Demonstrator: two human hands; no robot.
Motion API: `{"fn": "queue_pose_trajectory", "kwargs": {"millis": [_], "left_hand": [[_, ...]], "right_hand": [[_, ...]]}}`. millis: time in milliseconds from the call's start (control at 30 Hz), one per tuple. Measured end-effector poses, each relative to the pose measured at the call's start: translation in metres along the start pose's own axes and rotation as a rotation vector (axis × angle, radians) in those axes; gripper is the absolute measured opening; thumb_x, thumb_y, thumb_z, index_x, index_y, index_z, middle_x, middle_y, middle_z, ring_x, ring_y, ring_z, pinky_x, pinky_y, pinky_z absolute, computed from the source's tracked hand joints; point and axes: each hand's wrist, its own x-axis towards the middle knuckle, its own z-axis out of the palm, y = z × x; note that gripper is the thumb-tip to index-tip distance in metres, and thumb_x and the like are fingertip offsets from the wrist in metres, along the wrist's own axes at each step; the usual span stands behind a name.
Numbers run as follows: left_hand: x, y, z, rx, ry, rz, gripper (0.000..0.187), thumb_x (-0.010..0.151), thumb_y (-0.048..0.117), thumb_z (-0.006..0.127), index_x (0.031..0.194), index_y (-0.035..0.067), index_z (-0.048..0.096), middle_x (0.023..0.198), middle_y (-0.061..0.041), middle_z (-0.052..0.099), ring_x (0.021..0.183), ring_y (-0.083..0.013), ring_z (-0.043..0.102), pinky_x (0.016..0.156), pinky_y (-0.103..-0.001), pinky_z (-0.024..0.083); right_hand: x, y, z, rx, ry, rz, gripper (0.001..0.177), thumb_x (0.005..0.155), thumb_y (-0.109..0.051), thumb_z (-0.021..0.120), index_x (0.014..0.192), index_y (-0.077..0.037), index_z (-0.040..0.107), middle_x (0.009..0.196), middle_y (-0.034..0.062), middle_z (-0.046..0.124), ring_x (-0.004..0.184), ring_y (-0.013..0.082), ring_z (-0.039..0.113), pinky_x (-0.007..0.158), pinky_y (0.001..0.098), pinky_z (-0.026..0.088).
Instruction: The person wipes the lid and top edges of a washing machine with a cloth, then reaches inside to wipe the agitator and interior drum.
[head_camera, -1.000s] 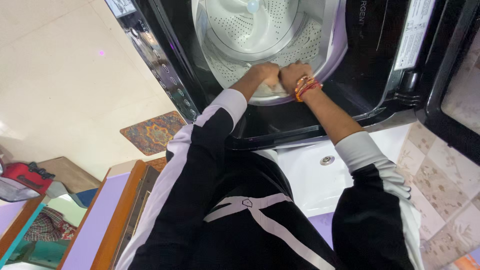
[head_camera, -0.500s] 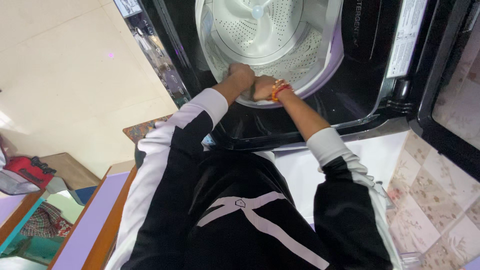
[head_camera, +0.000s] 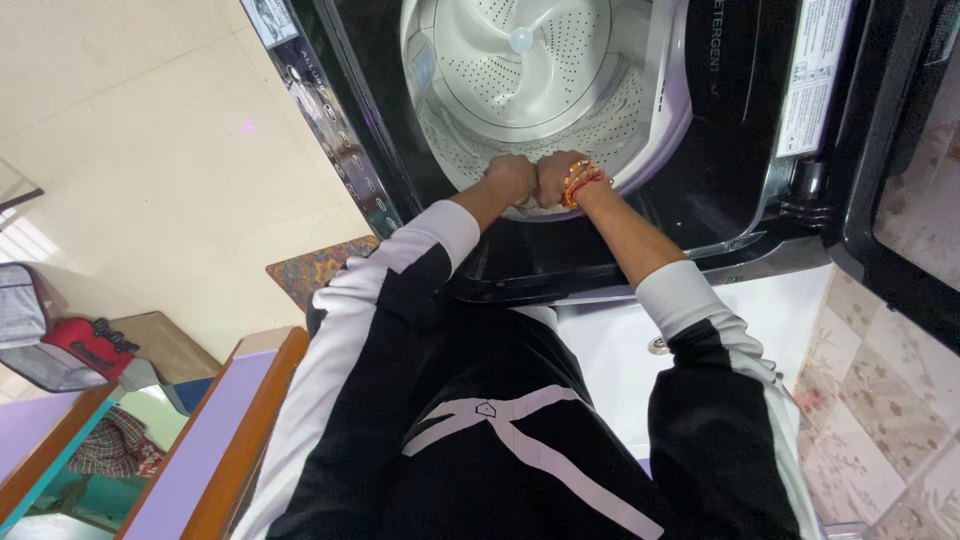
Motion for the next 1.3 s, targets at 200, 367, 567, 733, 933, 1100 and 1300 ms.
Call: {"fn": "queue_pose_trajectory", "kwargs": {"millis": [200, 367, 567, 733, 933, 1100, 1300], "left_hand": [[0.004, -0.066, -0.049, 0.324, 0.058, -0.421, 0.039, 0.098, 0.024, 0.062, 0.135, 0.012, 0.069, 0.142, -0.010, 0.063, 0.131, -0.0302, 0.058, 0.101, -0.050, 0.045], [-0.056, -0.087, -0.132, 0.916, 0.074, -0.412, 0.043, 0.087, 0.010, 0.073, 0.130, 0.010, 0.072, 0.134, -0.009, 0.069, 0.128, -0.0316, 0.057, 0.098, -0.051, 0.039], [-0.040, -0.087, -0.090, 0.535, 0.024, -0.349, 0.040, 0.101, 0.024, 0.063, 0.141, 0.018, 0.068, 0.144, -0.004, 0.066, 0.133, -0.0294, 0.059, 0.102, -0.053, 0.039], [-0.006, -0.061, -0.030, 0.295, -0.059, -0.284, 0.045, 0.101, 0.033, 0.061, 0.142, 0.017, 0.063, 0.150, -0.005, 0.057, 0.138, -0.0314, 0.052, 0.106, -0.055, 0.038], [-0.058, -0.077, -0.107, 0.580, -0.041, -0.299, 0.049, 0.093, 0.032, 0.071, 0.139, 0.016, 0.065, 0.143, -0.007, 0.062, 0.131, -0.0332, 0.055, 0.100, -0.058, 0.039], [-0.098, -0.087, -0.174, 0.864, 0.269, -0.304, 0.046, 0.090, 0.038, 0.072, 0.132, 0.019, 0.074, 0.130, -0.003, 0.070, 0.132, -0.0306, 0.048, 0.105, -0.049, 0.031], [-0.074, -0.080, -0.124, 0.655, 0.140, -0.345, 0.051, 0.093, 0.040, 0.065, 0.139, 0.017, 0.063, 0.146, -0.007, 0.056, 0.140, -0.0361, 0.040, 0.110, -0.058, 0.024]], "right_hand": [[0.073, -0.057, 0.005, 0.457, 0.316, -0.260, 0.055, 0.080, -0.043, 0.078, 0.118, -0.004, 0.071, 0.121, 0.0253, 0.070, 0.114, 0.0418, 0.065, 0.098, 0.0447, 0.049], [0.161, -0.113, 0.005, 1.037, 0.844, -0.345, 0.056, 0.074, -0.042, 0.085, 0.115, -0.006, 0.070, 0.116, 0.0198, 0.073, 0.114, 0.0340, 0.071, 0.092, 0.0411, 0.054], [0.161, -0.081, 0.020, 0.497, 0.637, -0.394, 0.038, 0.086, -0.039, 0.074, 0.105, -0.007, 0.076, 0.112, 0.0232, 0.075, 0.109, 0.0426, 0.069, 0.095, 0.0457, 0.053], [0.116, -0.030, 0.029, 0.227, 0.157, -0.146, 0.035, 0.090, -0.038, 0.071, 0.104, -0.006, 0.076, 0.111, 0.0234, 0.076, 0.108, 0.0417, 0.070, 0.096, 0.0465, 0.053], [0.135, -0.076, -0.001, 0.645, 0.452, -0.242, 0.044, 0.080, -0.036, 0.078, 0.104, 0.000, 0.072, 0.108, 0.0241, 0.075, 0.105, 0.0394, 0.071, 0.090, 0.0451, 0.054], [0.185, -0.120, -0.036, 1.159, 1.065, -0.334, 0.050, 0.072, -0.035, 0.084, 0.101, 0.004, 0.070, 0.105, 0.0234, 0.077, 0.102, 0.0358, 0.075, 0.086, 0.0431, 0.056], [0.150, -0.090, -0.005, 0.675, 0.633, -0.223, 0.046, 0.075, -0.031, 0.080, 0.105, 0.005, 0.073, 0.105, 0.0262, 0.075, 0.101, 0.0374, 0.073, 0.086, 0.0451, 0.056]]}}
